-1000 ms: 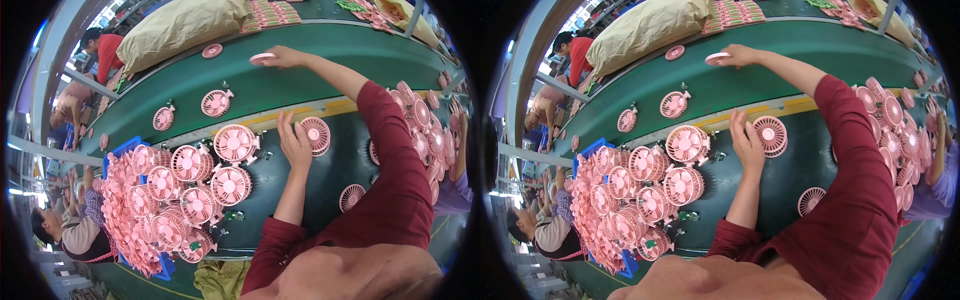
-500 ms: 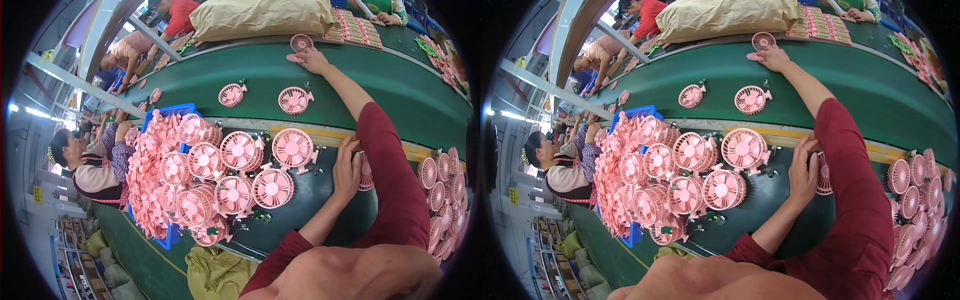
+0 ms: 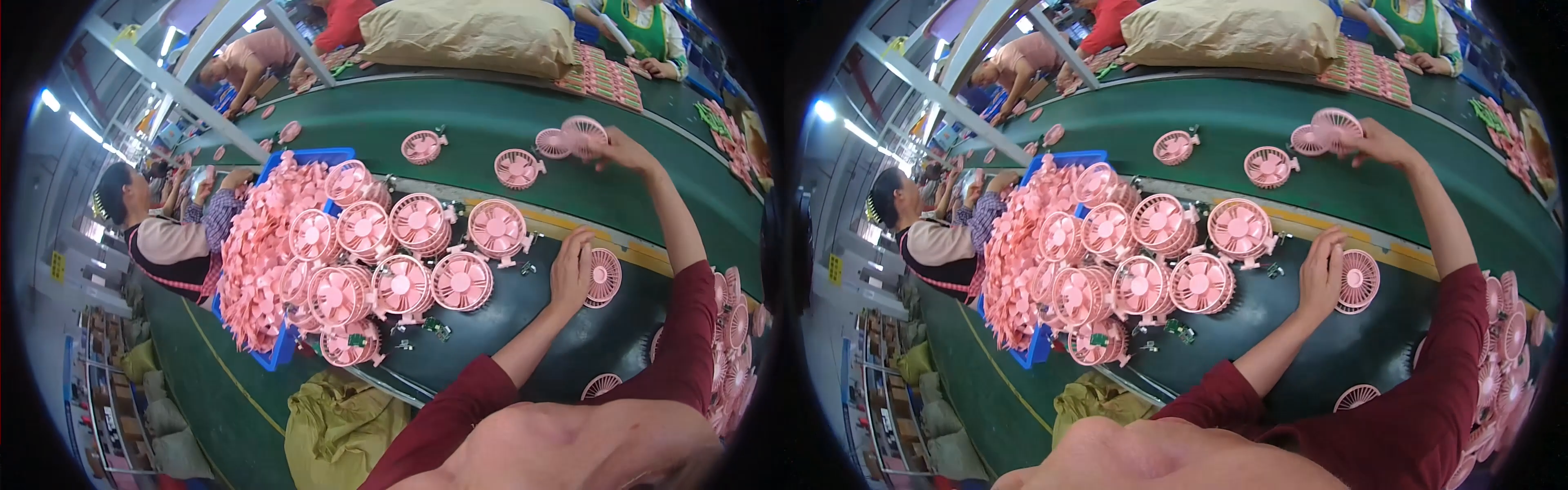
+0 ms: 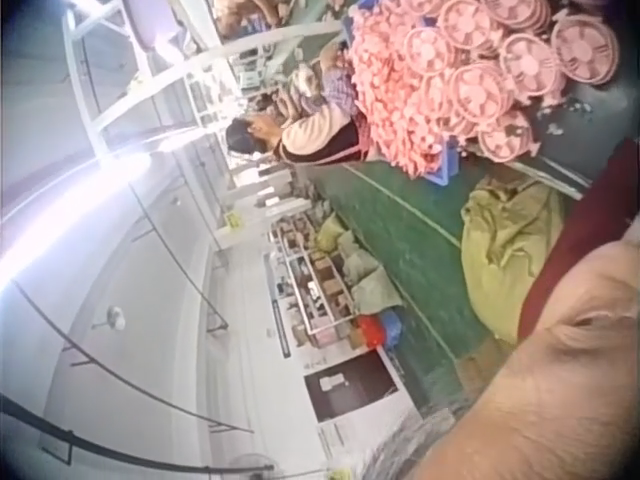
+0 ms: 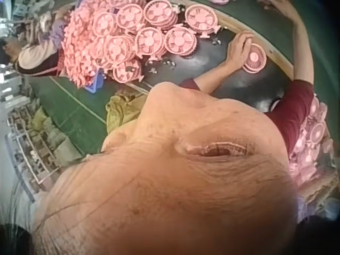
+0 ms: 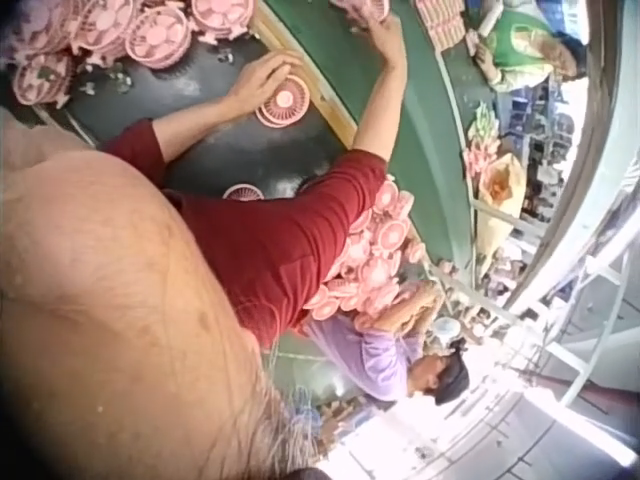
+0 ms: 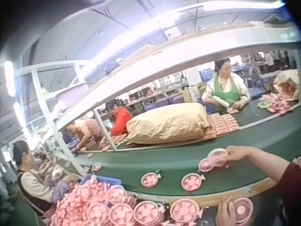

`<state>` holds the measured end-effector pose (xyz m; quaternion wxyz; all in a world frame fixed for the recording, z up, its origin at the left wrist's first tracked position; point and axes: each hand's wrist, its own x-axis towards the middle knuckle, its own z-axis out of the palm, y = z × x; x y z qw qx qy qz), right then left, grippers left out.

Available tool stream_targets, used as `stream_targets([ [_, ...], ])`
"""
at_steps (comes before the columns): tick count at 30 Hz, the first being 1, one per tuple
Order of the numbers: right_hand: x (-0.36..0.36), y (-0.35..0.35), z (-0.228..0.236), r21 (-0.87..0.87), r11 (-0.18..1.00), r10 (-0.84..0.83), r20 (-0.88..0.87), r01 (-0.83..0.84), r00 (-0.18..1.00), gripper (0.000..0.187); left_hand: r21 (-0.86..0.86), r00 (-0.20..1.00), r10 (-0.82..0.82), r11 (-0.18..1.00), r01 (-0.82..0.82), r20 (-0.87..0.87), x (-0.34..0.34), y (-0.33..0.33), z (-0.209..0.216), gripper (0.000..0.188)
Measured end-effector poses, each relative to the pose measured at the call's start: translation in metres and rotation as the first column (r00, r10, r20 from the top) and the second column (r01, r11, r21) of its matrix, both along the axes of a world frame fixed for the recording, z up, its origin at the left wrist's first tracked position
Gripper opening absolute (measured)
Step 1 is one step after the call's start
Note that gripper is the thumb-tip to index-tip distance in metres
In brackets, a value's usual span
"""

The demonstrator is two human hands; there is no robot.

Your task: The person assembles portable mini fans by picking up fan covers from the conveyor belt, snapping the front and rear covers together by hand, and placing the assembled fan housings back onto the conveyor belt.

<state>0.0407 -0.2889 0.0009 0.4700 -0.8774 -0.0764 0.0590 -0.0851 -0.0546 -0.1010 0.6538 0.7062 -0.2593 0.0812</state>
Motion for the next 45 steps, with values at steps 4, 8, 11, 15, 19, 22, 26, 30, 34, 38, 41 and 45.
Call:
stream_targets([
  [4, 0.043, -0.026, -0.067, -0.323, 0.907, -0.058, 0.538, 0.27, 0.841, 0.034, -0.024, 0.999, -0.036, 0.999, 0.036, -0.002, -0.007, -0.013, -0.002, 0.025],
  [8, 0.054, 0.033, -0.099, -0.707, 0.61, -0.127, 0.36, 0.359, 0.924, 0.07, -0.019, 1.0, -0.005, 1.0, 0.005, -0.029, -0.001, -0.003, -0.002, 0.026],
  [11, 0.053, 0.027, -0.113, -0.637, 0.57, -0.179, 0.521, 0.52, 0.834, 0.065, -0.048, 0.999, -0.014, 0.999, 0.012, -0.042, -0.004, -0.01, 0.001, 0.023],
  [15, 0.045, 0.017, -0.101, -0.626, 0.631, -0.156, 0.477, 0.458, 0.865, 0.06, -0.061, 1.0, -0.009, 0.998, 0.008, -0.014, -0.004, -0.007, 0.001, 0.022],
  [19, 0.019, 0.022, -0.085, -0.583, 0.724, -0.128, 0.412, 0.369, 0.902, 0.057, -0.069, 0.999, 0.021, 0.997, -0.019, 0.036, -0.003, -0.006, -0.004, 0.023],
  [22, -0.02, 0.022, -0.077, -0.567, 0.743, -0.182, 0.341, 0.356, 0.922, 0.058, -0.004, 0.996, -0.006, 1.0, 0.007, 0.089, -0.007, -0.011, -0.006, 0.022],
  [26, -0.082, 0.017, -0.066, -0.494, 0.804, -0.246, 0.229, 0.33, 0.942, 0.06, 0.103, 0.997, -0.077, 0.992, 0.077, -0.002, -0.009, -0.014, -0.005, 0.029],
  [30, -0.129, 0.061, -0.051, -0.492, 0.799, -0.325, 0.13, 0.345, 0.937, 0.059, 0.152, 0.982, -0.176, 0.975, 0.164, 0.065, 0.005, 0.0, -0.014, 0.03],
  [34, -0.196, 0.055, -0.052, -0.439, 0.761, -0.385, 0.286, 0.477, 0.877, 0.046, 0.027, 0.935, -0.354, 0.935, 0.354, -0.028, -0.009, -0.012, -0.001, 0.036],
  [38, -0.226, 0.065, -0.047, -0.312, 0.82, -0.452, 0.161, 0.48, 0.877, 0.033, -0.092, 0.902, -0.429, 0.901, 0.423, -0.057, -0.013, -0.009, 0.007, 0.042],
  [41, -0.228, 0.076, -0.045, -0.168, 0.843, -0.444, 0.317, 0.51, 0.838, 0.042, -0.094, 0.965, -0.263, 0.96, 0.264, 0.017, -0.005, -0.003, 0.012, 0.034],
  [45, -0.228, 0.058, -0.053, 0.259, 0.763, -0.646, 0.261, 0.592, 0.717, 0.038, -0.155, 0.988, -0.136, 0.977, 0.146, 0.075, 0.002, -0.013, 0.027, 0.018],
])
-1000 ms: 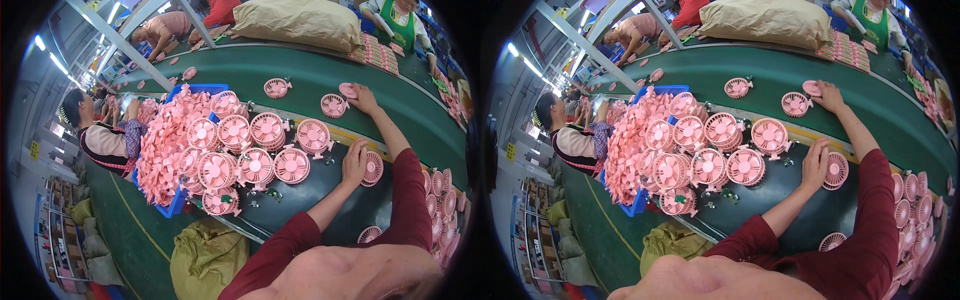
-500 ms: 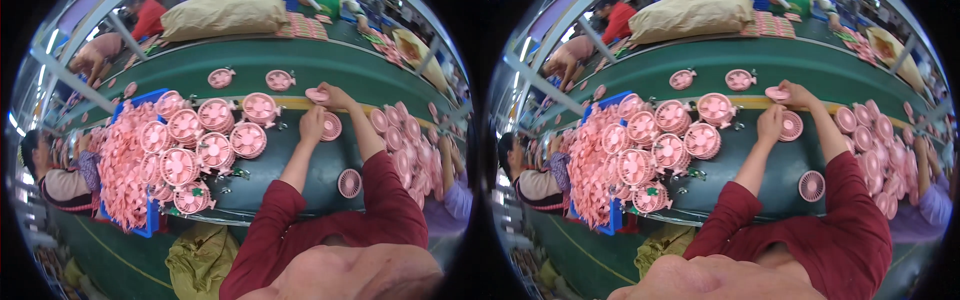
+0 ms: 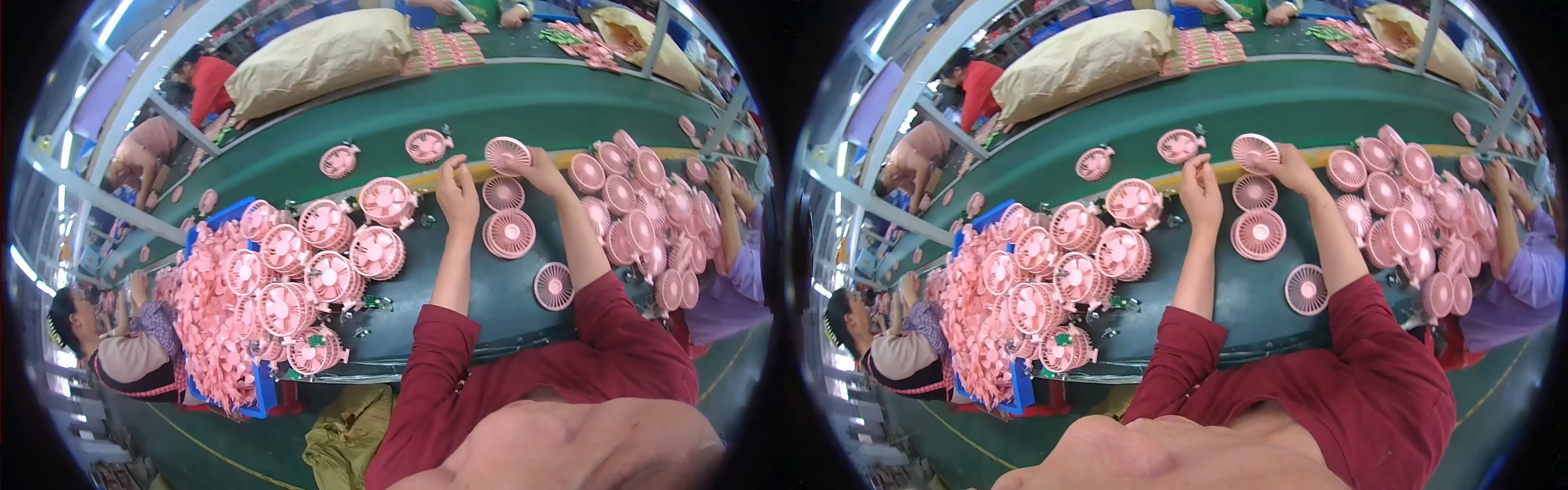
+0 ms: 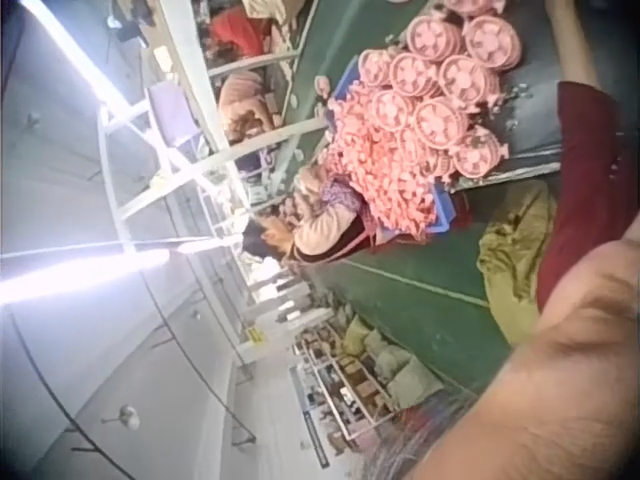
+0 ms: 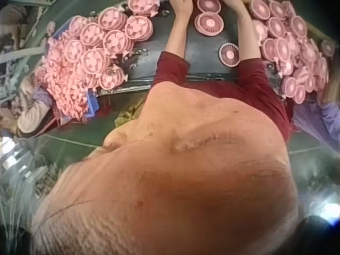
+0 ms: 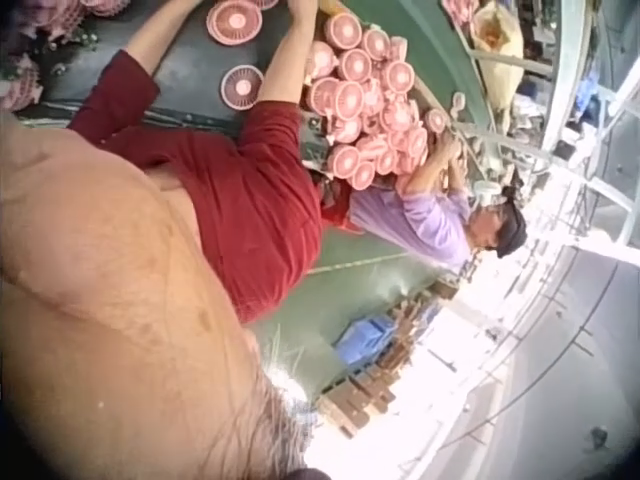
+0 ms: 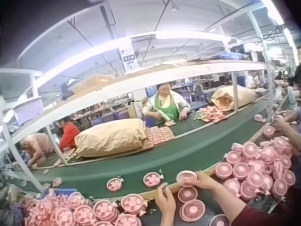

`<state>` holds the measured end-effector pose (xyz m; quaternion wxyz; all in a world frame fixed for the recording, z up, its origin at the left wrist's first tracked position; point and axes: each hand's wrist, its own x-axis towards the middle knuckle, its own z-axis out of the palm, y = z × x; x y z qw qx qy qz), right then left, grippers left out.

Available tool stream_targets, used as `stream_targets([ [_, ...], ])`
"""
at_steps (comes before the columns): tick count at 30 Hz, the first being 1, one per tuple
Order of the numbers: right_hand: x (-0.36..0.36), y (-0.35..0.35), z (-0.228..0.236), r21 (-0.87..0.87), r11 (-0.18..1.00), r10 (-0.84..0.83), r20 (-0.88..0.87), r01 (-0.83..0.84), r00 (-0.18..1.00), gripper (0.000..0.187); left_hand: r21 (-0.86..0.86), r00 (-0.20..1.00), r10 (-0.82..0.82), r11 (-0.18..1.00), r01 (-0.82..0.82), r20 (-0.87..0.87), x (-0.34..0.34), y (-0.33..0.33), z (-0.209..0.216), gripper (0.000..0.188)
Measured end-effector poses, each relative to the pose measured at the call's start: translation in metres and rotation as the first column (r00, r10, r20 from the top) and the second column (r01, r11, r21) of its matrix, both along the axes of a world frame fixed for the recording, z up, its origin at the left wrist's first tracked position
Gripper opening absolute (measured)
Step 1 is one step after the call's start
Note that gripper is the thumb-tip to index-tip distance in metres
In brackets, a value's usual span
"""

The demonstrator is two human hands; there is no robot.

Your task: The person assembles portable mini fans by picking up fan covers from the conveyor belt, snapping the front and rear covers together by hand, and placing the assembled fan housings back onto the conveyor belt.

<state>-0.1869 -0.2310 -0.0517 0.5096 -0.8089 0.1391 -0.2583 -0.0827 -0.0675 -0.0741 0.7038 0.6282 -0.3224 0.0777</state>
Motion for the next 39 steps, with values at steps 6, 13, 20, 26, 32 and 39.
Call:
stream_targets([
  [6, 0.03, 0.019, 0.005, 0.27, 0.962, 0.031, 0.041, -0.041, 0.999, 0.026, 0.198, 0.884, 0.284, 0.906, -0.374, 0.372, 0.078, -0.032, 0.017, 0.034],
  [13, 0.033, 0.014, -0.019, 0.317, 0.945, 0.062, 0.079, -0.084, 0.995, 0.032, 0.779, 0.928, 0.293, 0.516, -0.357, 0.231, 0.123, -0.063, 0.016, 0.046],
  [20, 0.037, 0.007, -0.018, 0.39, 0.916, 0.032, 0.158, -0.092, 0.987, 0.04, 0.816, 0.956, 0.273, 0.524, -0.244, 0.111, 0.123, -0.053, 0.0, 0.019],
  [26, 0.036, 0.012, -0.014, 0.365, 0.931, -0.049, 0.211, -0.032, 0.976, 0.041, 0.486, 0.962, 0.274, 0.838, -0.248, 0.018, 0.083, -0.041, -0.011, 0.026],
  [32, 0.033, 0.024, -0.003, 0.185, 0.983, -0.034, 0.198, -0.003, 0.98, 0.052, -0.428, 0.67, -0.39, 0.896, 0.119, -0.632, 0.033, -0.033, -0.021, 0.033],
  [39, 0.029, 0.038, 0.006, -0.402, 0.916, 0.057, 0.114, -0.007, 0.992, 0.049, -0.827, 0.083, -0.873, 0.482, 0.289, -0.48, 0.025, -0.005, -0.007, 0.05],
])
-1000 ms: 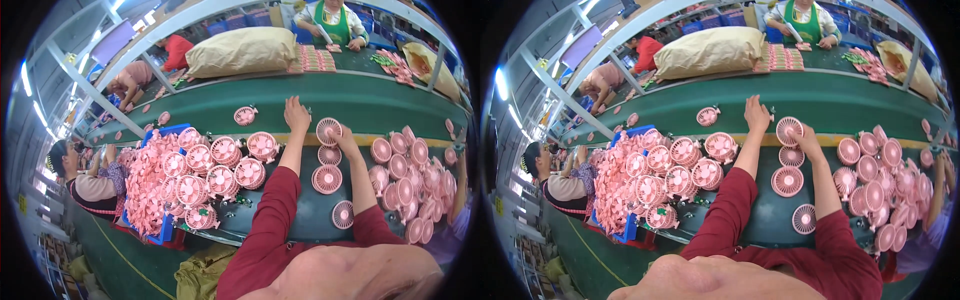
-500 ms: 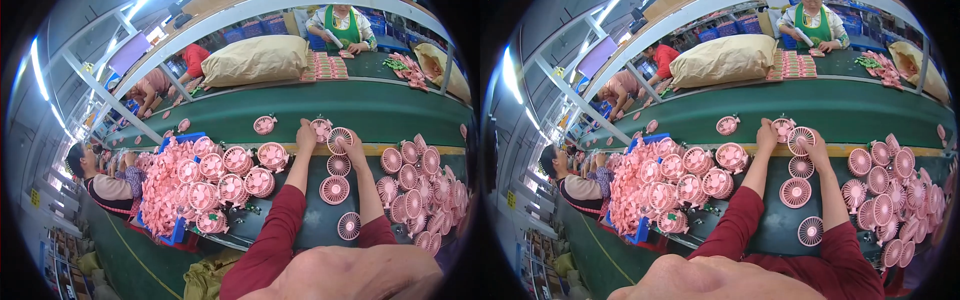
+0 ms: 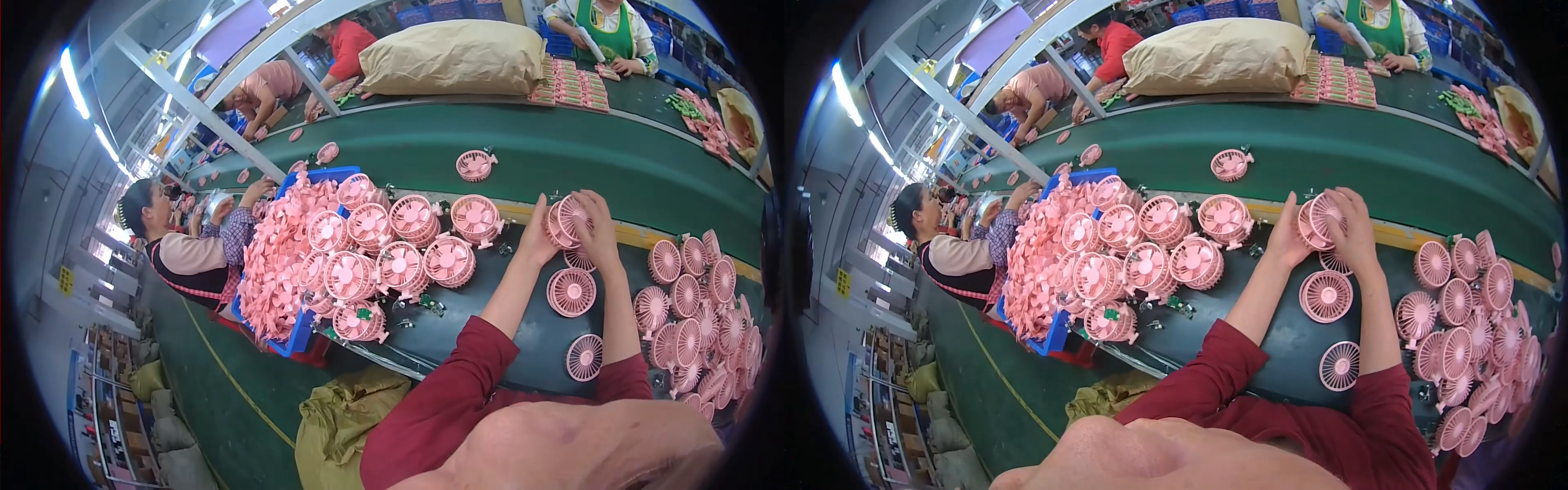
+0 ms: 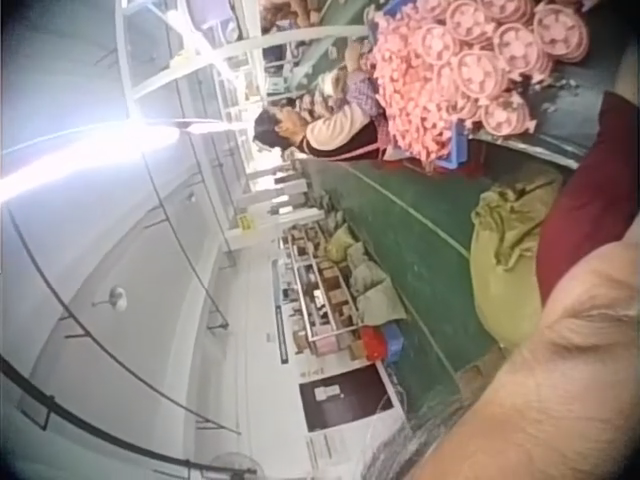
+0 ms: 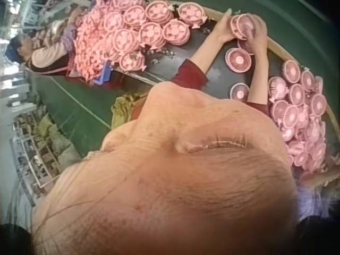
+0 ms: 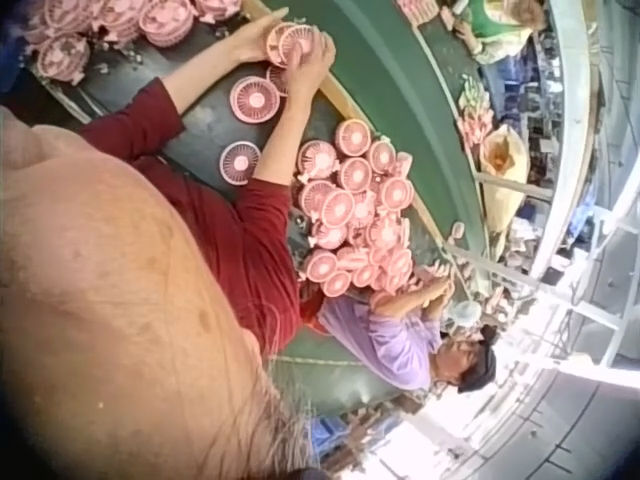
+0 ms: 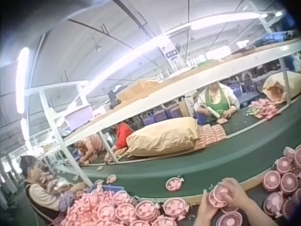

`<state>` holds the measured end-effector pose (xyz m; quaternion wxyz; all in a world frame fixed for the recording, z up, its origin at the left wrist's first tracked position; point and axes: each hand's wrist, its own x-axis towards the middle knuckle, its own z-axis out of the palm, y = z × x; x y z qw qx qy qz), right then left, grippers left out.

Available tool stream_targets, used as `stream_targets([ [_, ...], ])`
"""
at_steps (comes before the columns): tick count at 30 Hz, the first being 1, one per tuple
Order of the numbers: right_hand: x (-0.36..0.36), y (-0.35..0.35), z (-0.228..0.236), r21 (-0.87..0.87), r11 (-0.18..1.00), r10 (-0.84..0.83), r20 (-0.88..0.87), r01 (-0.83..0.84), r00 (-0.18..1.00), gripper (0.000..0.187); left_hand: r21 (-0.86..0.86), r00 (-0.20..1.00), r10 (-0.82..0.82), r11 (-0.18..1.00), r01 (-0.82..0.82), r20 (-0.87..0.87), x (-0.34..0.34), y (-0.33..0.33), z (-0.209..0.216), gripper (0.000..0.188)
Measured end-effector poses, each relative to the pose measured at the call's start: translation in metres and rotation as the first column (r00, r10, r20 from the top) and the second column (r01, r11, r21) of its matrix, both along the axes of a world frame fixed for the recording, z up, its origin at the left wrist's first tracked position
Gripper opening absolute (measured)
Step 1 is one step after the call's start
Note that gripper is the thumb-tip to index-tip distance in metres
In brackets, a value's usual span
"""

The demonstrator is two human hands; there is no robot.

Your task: The person assembles portable mini fans by picking up fan covers from the conveyor belt, snapping the front and rear covers together by hand, and placing the assembled fan housings back onto the conveyor belt.

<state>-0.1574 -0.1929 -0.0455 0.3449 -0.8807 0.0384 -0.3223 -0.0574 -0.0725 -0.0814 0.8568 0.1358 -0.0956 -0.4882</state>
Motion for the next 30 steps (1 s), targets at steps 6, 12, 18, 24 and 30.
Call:
stream_targets([
  [6, -0.001, 0.023, 0.006, -0.097, 0.991, 0.09, -0.046, -0.095, 0.995, 0.05, 0.064, 0.996, 0.048, 0.997, -0.043, -0.072, 0.001, 0.0, 0.001, 0.05],
  [12, 0.005, 0.034, 0.004, -0.012, 0.993, 0.114, -0.018, -0.114, 0.993, 0.071, 0.157, 0.884, 0.441, 0.872, -0.463, 0.156, -0.009, -0.007, 0.002, 0.033],
  [18, 0.007, 0.046, 0.007, 0.41, 0.866, 0.248, 0.145, -0.286, 0.958, 0.06, 0.149, 0.575, 0.582, 0.617, -0.773, 0.576, -0.043, -0.009, 0.036, 0.013],
  [24, 0.008, 0.049, 0.001, 0.457, 0.846, 0.21, 0.185, -0.273, 0.96, 0.052, -0.006, 0.309, 0.562, 0.489, -0.872, 0.767, -0.04, -0.011, 0.033, 0.014],
  [30, 0.008, 0.047, 0.002, 0.536, 0.797, 0.191, 0.212, -0.278, 0.958, 0.046, -0.085, 0.194, 0.54, 0.448, -0.89, 0.819, -0.043, -0.018, 0.032, 0.016],
])
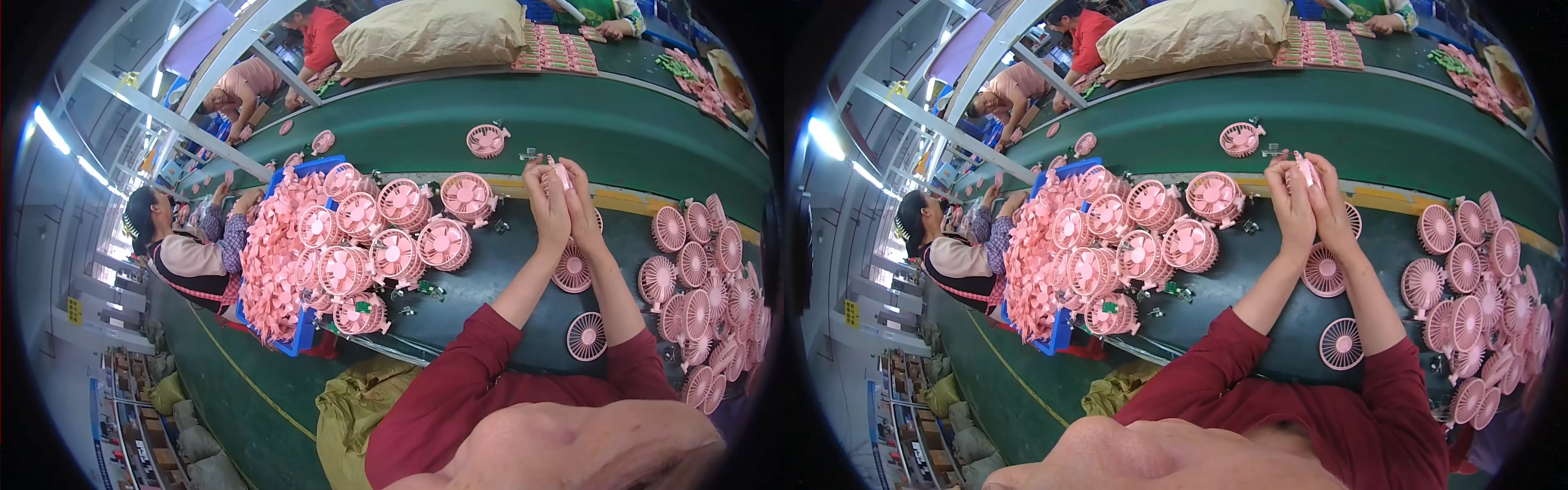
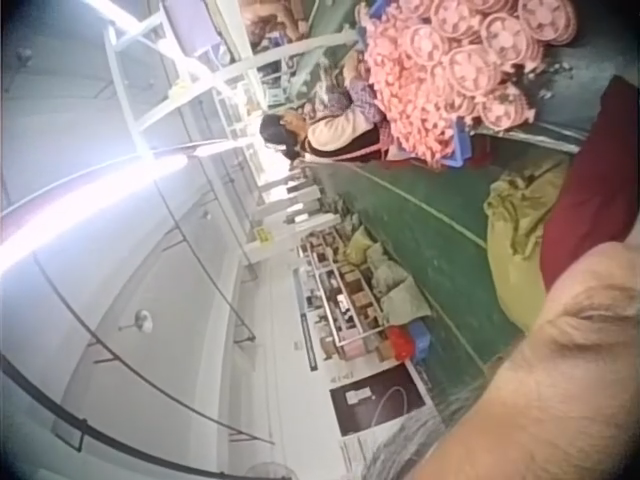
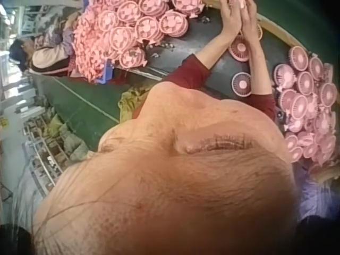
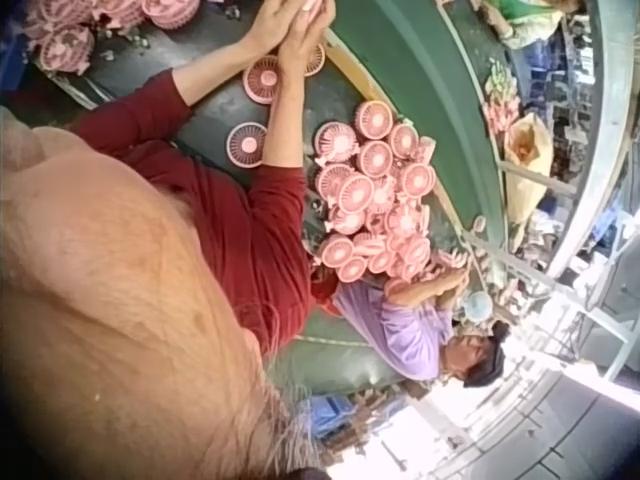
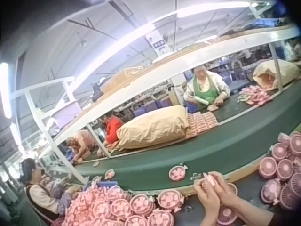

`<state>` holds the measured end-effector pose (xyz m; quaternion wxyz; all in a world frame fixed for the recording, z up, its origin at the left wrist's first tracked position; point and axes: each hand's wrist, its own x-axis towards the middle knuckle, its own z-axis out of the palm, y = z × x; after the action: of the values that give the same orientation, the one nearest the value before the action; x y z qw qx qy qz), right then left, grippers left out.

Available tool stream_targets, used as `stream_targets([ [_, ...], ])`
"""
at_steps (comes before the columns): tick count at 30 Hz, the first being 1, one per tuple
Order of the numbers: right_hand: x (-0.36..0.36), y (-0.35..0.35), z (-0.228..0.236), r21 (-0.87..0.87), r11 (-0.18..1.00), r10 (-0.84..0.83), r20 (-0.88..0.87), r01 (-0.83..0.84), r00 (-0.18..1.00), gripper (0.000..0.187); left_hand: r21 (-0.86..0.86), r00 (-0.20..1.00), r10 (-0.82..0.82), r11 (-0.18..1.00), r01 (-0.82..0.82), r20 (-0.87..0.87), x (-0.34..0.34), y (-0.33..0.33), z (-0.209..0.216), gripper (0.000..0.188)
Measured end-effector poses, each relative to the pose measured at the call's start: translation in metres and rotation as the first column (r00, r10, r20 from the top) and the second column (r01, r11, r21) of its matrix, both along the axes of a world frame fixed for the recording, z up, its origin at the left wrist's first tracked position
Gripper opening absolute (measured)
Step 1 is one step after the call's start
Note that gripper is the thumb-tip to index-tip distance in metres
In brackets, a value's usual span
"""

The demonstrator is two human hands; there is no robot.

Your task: The person assembles portable mini fans by picking up fan covers from the conveyor belt, snapping the front and rear covers together by hand, and placing the assembled fan housings back onto the conveyor belt.

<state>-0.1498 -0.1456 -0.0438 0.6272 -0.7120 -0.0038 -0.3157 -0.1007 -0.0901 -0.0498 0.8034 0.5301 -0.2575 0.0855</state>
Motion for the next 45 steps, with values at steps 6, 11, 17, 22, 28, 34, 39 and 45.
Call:
stream_targets([
  [6, 0.008, -0.017, 0.002, 0.091, 0.992, 0.099, -0.137, -0.087, 0.986, 0.044, 0.085, 0.988, -0.111, 0.989, 0.12, -0.105, 0.016, 0.003, -0.014, 0.024],
  [11, -0.001, -0.087, -0.031, -0.601, 0.662, -0.615, -0.094, 0.448, 0.783, 0.056, 0.407, 0.979, 0.074, 0.901, -0.147, 0.19, 0.037, -0.012, -0.02, 0.036],
  [17, -0.06, -0.05, 0.002, -0.708, 0.702, -0.374, -0.28, 0.072, 0.884, 0.063, 0.688, 0.918, 0.322, 0.612, -0.389, 0.232, 0.112, -0.022, 0.007, 0.051],
  [22, -0.088, 0.0, 0.004, -0.779, 0.565, -0.145, -0.418, -0.272, 0.897, 0.075, 0.885, 0.861, 0.491, 0.333, -0.324, 0.131, 0.162, -0.014, -0.008, 0.065],
  [28, -0.09, -0.007, 0.0, -0.713, 0.678, -0.154, -0.376, -0.179, 0.914, 0.078, 0.94, 0.911, 0.4, 0.264, -0.217, 0.098, 0.159, -0.011, -0.022, 0.05],
  [34, -0.085, -0.013, -0.009, -0.602, 0.798, -0.235, -0.287, 0.016, 0.929, 0.055, 0.94, 0.956, 0.285, 0.306, -0.151, 0.061, 0.159, -0.008, -0.023, 0.025],
  [39, -0.083, -0.033, -0.008, -0.099, 0.995, -0.036, -0.346, 0.001, 0.937, 0.028, 0.862, 0.943, 0.332, 0.467, -0.197, 0.035, 0.137, -0.018, -0.026, 0.024],
  [45, -0.05, -0.034, 0.028, -0.079, 0.97, -0.22, 0.115, 0.23, 0.969, 0.015, -0.088, 0.886, -0.191, 0.981, 0.17, -0.422, 0.087, -0.008, -0.033, 0.029],
])
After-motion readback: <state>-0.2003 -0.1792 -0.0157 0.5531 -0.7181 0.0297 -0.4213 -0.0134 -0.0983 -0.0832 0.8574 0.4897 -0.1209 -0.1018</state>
